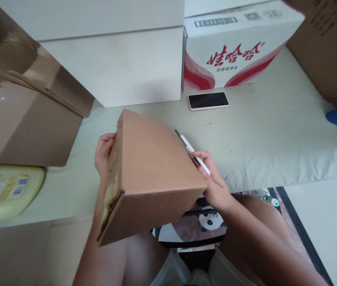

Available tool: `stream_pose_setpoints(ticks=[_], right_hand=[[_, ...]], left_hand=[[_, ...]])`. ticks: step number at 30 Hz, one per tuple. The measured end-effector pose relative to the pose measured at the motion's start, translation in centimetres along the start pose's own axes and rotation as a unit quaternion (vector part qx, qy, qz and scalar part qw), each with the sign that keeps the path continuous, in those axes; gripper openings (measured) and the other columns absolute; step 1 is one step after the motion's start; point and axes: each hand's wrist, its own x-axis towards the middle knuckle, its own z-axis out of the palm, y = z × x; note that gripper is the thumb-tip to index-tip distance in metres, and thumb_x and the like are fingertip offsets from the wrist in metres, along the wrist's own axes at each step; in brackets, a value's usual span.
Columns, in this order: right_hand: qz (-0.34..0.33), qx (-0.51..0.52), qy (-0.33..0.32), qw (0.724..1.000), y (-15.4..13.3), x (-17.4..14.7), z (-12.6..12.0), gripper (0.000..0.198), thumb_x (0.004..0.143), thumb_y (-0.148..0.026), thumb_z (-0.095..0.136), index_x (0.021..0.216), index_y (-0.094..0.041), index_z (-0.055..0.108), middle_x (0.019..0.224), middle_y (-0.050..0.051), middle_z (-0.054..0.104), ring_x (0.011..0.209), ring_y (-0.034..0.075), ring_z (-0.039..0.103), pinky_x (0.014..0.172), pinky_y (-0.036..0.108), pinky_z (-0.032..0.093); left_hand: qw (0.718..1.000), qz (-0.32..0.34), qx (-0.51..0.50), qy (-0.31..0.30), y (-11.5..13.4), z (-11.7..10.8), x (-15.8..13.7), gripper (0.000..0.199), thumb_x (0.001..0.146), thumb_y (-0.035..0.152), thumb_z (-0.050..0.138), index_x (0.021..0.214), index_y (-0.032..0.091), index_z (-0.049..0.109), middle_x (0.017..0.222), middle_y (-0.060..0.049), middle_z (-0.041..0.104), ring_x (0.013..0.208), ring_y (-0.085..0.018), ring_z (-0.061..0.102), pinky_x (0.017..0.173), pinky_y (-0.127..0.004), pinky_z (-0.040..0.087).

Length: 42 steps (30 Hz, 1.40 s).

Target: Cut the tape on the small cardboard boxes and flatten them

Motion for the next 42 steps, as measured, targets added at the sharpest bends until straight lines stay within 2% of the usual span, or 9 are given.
stream_pose_setpoints(ticks=[2,5,10,17,21,27,31,36,42], right_hand=[[0.014,0.052,0.039,0.998,-0.4,0.1,0.1,0.031,0.096,-0.053,0.055,0.123,-0.039,0.052,0.102,0.000,0.068,0.069,0.021,0.066,0.060,0.037,0.055],[-0.016,0.091,0.091,0.992,-1.4,0.3,0.4,0.033,0.091,-0.061,0.055,0.113,-0.037,0.054,0.117,0.002,0.067,0.092,0.026,0.071,0.072,0.042,0.060],[-0.074,0.022,0.086,0.993,-2.1,0.6,0.1,0.042,0.081,-0.062,0.068,0.110,-0.036,0.051,0.143,0.003,0.058,0.120,0.032,0.066,0.086,0.046,0.059],[-0.134,-0.130,0.104,0.977,-1.1,0.6,-0.5,0.031,0.085,-0.031,0.072,0.109,-0.034,0.054,0.139,0.002,0.063,0.130,0.026,0.060,0.101,0.042,0.053],[-0.136,-0.168,0.106,0.971,-1.2,0.9,-0.5,0.026,0.083,-0.026,0.072,0.105,-0.032,0.058,0.136,0.002,0.065,0.127,0.024,0.061,0.093,0.039,0.055],[-0.125,-0.187,0.101,0.969,-1.1,1.3,-0.4,0.023,0.082,-0.031,0.071,0.101,-0.030,0.058,0.134,0.006,0.064,0.124,0.027,0.061,0.079,0.037,0.057],[-0.139,-0.194,0.087,0.967,-0.8,1.4,-0.5,0.024,0.082,-0.030,0.071,0.102,-0.031,0.058,0.131,0.006,0.064,0.126,0.027,0.059,0.088,0.039,0.056],[-0.190,-0.183,0.079,0.961,-0.5,1.4,-0.7,0.026,0.080,-0.022,0.071,0.102,-0.032,0.060,0.127,0.004,0.064,0.123,0.024,0.060,0.094,0.040,0.052],[-0.120,-0.182,0.110,0.970,-0.9,1.8,-0.9,0.026,0.079,-0.025,0.068,0.102,-0.030,0.057,0.136,0.006,0.064,0.126,0.027,0.059,0.080,0.036,0.054]], left_hand=[[0.998,0.013,0.057,0.002,0.4,0.9,-0.6,0.007,0.080,0.029,0.066,0.082,0.023,0.065,0.083,0.000,0.065,0.085,-0.018,0.061,0.078,-0.030,0.048],[0.990,0.026,0.133,-0.031,0.7,2.0,-1.5,0.010,0.085,0.030,0.063,0.089,0.024,0.070,0.094,-0.002,0.068,0.090,-0.019,0.061,0.081,-0.031,0.050],[0.976,0.038,0.201,-0.081,1.0,2.5,-2.1,0.013,0.081,0.032,0.071,0.091,0.024,0.075,0.108,-0.007,0.065,0.100,-0.023,0.060,0.085,-0.035,0.052],[0.970,-0.174,-0.027,-0.169,1.2,3.1,-2.6,0.051,0.086,0.063,0.052,0.102,0.019,0.072,0.114,-0.012,0.073,0.118,-0.032,0.065,0.089,-0.042,0.057],[0.946,-0.265,-0.032,-0.182,0.7,3.4,-2.6,0.053,0.074,0.066,0.067,0.096,0.018,0.071,0.105,-0.013,0.076,0.115,-0.035,0.068,0.090,-0.043,0.057],[0.950,-0.237,-0.068,-0.191,0.7,3.3,-2.8,0.045,0.071,0.057,0.077,0.095,0.020,0.070,0.090,-0.009,0.077,0.104,-0.033,0.073,0.085,-0.043,0.058],[0.947,-0.235,-0.102,-0.191,0.9,3.0,-2.6,0.036,0.071,0.051,0.079,0.087,0.020,0.070,0.083,-0.007,0.075,0.094,-0.030,0.074,0.081,-0.042,0.057],[0.952,-0.217,-0.132,-0.171,0.7,2.5,-1.9,0.031,0.076,0.048,0.074,0.091,0.021,0.072,0.090,-0.006,0.075,0.094,-0.026,0.072,0.082,-0.039,0.055],[0.975,-0.131,-0.124,-0.130,0.8,2.4,-1.9,0.023,0.072,0.042,0.078,0.083,0.023,0.071,0.102,-0.004,0.073,0.104,-0.021,0.067,0.088,-0.032,0.053]])
